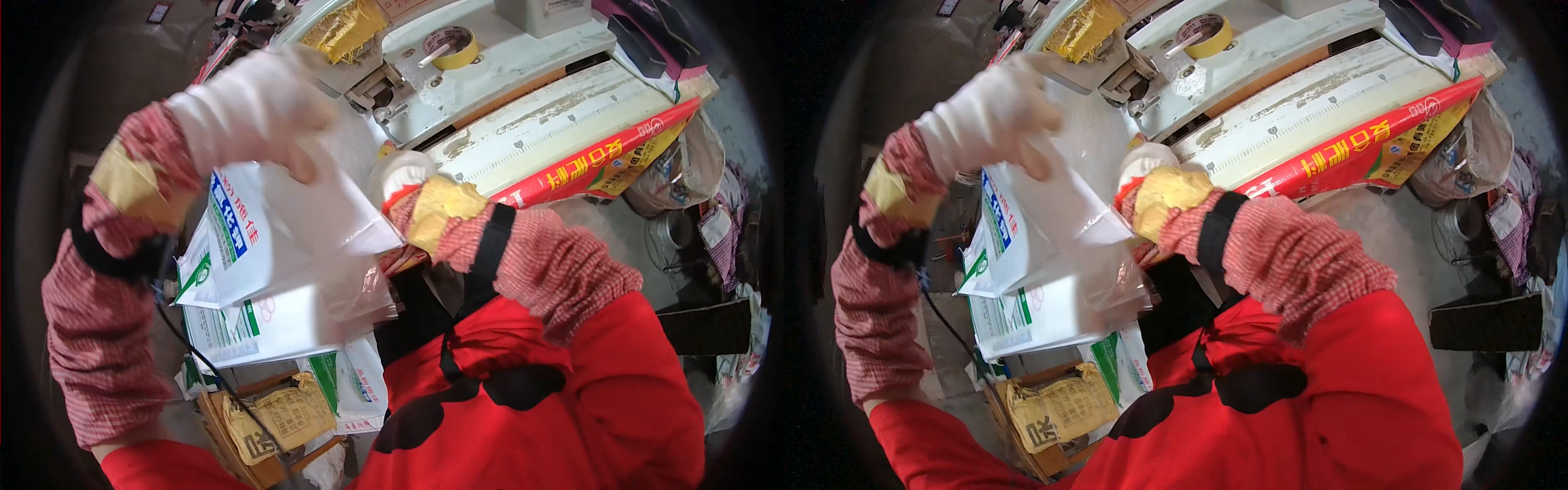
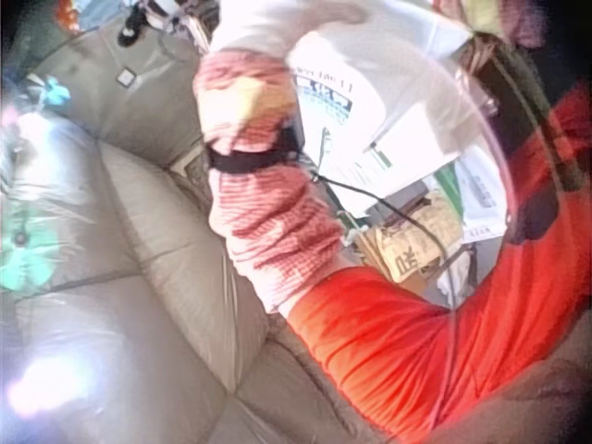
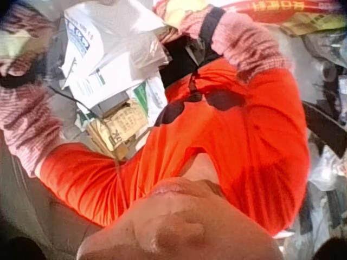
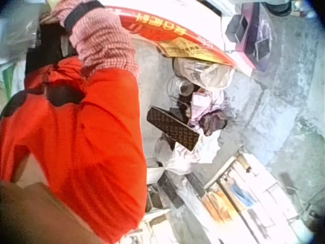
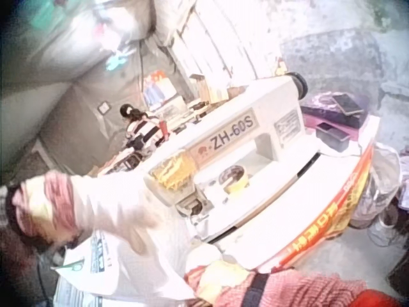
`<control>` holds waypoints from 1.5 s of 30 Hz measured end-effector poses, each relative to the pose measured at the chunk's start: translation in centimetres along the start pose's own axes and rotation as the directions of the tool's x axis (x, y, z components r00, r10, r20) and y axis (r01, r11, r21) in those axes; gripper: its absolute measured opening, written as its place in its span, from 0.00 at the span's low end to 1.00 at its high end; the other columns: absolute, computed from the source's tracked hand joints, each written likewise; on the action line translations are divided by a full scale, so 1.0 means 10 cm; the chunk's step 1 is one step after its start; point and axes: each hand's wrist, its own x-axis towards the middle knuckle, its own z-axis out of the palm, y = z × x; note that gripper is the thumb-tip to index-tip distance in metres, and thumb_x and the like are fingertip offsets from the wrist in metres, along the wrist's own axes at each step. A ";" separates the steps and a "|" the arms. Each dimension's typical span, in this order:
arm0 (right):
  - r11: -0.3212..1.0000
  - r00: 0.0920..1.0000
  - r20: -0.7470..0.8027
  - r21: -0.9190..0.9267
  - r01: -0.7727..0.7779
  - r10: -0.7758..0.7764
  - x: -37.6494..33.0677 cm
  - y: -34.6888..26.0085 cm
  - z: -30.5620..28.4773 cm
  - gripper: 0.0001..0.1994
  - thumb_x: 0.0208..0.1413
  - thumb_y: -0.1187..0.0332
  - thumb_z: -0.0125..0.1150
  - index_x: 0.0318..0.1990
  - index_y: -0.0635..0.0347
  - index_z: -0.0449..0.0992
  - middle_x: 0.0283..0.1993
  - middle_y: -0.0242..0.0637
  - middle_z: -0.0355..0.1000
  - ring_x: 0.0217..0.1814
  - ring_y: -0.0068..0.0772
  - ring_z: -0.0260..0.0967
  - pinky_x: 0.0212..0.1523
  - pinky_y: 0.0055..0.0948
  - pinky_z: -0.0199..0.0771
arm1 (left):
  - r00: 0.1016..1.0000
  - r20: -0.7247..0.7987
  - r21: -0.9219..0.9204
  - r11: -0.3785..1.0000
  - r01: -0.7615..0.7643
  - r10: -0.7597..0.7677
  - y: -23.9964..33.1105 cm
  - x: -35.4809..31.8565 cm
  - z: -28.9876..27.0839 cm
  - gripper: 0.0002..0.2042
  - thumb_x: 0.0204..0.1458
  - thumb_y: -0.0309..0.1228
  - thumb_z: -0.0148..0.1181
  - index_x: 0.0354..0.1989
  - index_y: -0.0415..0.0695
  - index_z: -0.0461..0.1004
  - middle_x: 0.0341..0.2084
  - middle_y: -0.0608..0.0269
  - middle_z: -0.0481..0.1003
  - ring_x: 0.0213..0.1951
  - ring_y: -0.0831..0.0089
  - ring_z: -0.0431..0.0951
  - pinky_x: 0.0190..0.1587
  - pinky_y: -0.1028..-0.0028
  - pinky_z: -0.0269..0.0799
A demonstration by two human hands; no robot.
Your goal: The recorder is processing, folding, and organizing large printed plastic bags at a workstation in a workshop environment.
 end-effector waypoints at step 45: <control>0.910 0.919 0.363 0.414 -0.012 -0.153 0.32 0.60 -0.30 0.16 0.45 0.57 0.55 0.34 0.62 0.75 0.32 0.51 0.72 0.34 0.48 0.71 0.36 0.37 0.69 | 0.836 0.388 -0.190 0.855 0.483 -0.387 0.92 0.47 0.74 0.05 0.36 0.31 0.59 0.23 0.47 0.77 0.19 0.59 0.75 0.26 0.60 0.76 0.30 0.66 0.72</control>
